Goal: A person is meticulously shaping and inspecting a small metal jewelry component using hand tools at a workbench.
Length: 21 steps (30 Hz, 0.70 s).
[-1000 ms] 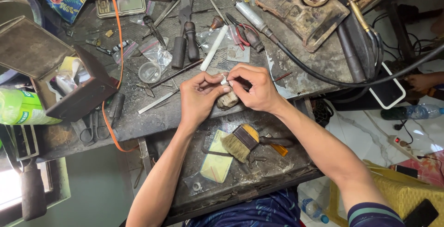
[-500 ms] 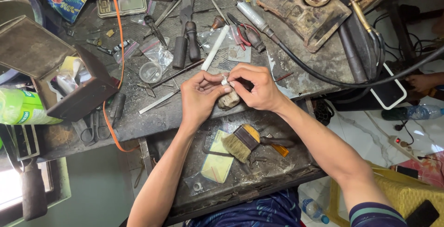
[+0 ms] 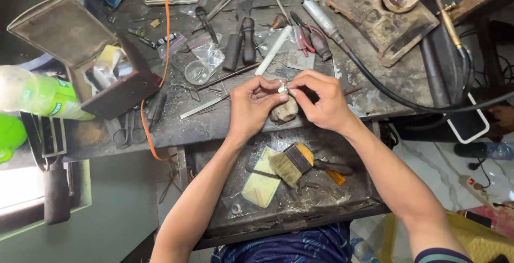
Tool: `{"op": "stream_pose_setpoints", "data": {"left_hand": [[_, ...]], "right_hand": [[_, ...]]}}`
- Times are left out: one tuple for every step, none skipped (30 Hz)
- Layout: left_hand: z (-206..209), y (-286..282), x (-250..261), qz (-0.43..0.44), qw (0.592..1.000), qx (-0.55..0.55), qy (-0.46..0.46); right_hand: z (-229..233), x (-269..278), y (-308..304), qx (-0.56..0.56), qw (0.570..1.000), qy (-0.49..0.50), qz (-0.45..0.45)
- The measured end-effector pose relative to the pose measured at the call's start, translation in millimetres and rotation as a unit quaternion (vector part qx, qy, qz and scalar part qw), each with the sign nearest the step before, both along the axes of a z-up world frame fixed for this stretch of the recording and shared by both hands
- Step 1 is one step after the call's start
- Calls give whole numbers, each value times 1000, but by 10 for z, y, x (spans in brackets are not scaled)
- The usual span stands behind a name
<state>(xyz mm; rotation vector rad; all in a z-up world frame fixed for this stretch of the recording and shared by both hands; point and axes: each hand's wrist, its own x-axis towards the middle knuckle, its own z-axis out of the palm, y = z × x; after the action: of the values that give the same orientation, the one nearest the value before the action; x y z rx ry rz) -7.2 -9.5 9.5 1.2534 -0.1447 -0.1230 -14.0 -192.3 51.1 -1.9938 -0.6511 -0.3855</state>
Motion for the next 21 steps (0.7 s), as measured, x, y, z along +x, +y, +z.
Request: {"op": "stream_pose_setpoints", "data": {"left_hand": [[3, 11, -1, 1, 1000, -1, 0], [6, 17, -2, 1, 1000, -2, -1], [10, 23, -6, 0, 1000, -2, -1], [10, 17, -12, -1, 1000, -3, -1], [13, 14, -13, 1, 1000, -3, 1], [18, 9, -14, 3, 1000, -3, 2], [19, 13, -17, 1, 1000, -5, 2], [22, 13, -20, 1, 1000, -1, 0], [27, 9, -17, 1, 1000, 4, -3], [18, 1, -12, -2, 1000, 2, -5], [7, 1, -12, -2, 1000, 4, -3], [-3, 2, -13, -2, 1000, 5, -1], [45, 0, -16, -2, 1000, 6, -3], [92, 2, -21, -3, 1000, 16, 1], [136, 10, -34, -2, 1000, 26, 6], [146, 9, -41, 0, 1000, 27, 5], [160, 13, -43, -1, 999, 34, -4], [176, 17, -41, -1, 999, 42, -13], [144, 16, -39, -1, 999, 43, -17], [111, 14, -33, 0, 999, 46, -15], [74, 4, -39, 2, 999, 49, -11]], "right_hand": [[15, -16, -14, -1, 1000, 0, 1], [31, -32, -31, -17, 1000, -5, -14], [46, -56, -49, -33, 999, -10, -29], [29, -49, -94, -34, 999, -10, -30], [16, -32, -137, -43, 998, -22, -42], [4, -15, -182, -51, 997, -33, -54], [76, 18, -195, -53, 997, -34, -55], [148, 51, -212, -62, 995, -50, -62], [222, 86, -232, -70, 993, -68, -70], [249, 177, -241, -71, 992, -69, -73], [269, 265, -243, -88, 990, -91, -64], [291, 352, -245, -104, 987, -112, -54], [297, 481, -272, -103, 987, -114, -54], [303, 610, -296, -143, 983, -111, -40], [304, 738, -310, -181, 977, -108, -23], [245, 879, -326, -181, 977, -109, -22], [187, 1024, -336, -253, 958, -130, -45], [133, 1174, -346, -323, 932, -151, -69], [248, 1134, -148, -321, 932, -154, -70], [364, 1095, 48, -316, 944, -77, -52], [476, 1047, 239, -309, 951, 2, -31]]}}
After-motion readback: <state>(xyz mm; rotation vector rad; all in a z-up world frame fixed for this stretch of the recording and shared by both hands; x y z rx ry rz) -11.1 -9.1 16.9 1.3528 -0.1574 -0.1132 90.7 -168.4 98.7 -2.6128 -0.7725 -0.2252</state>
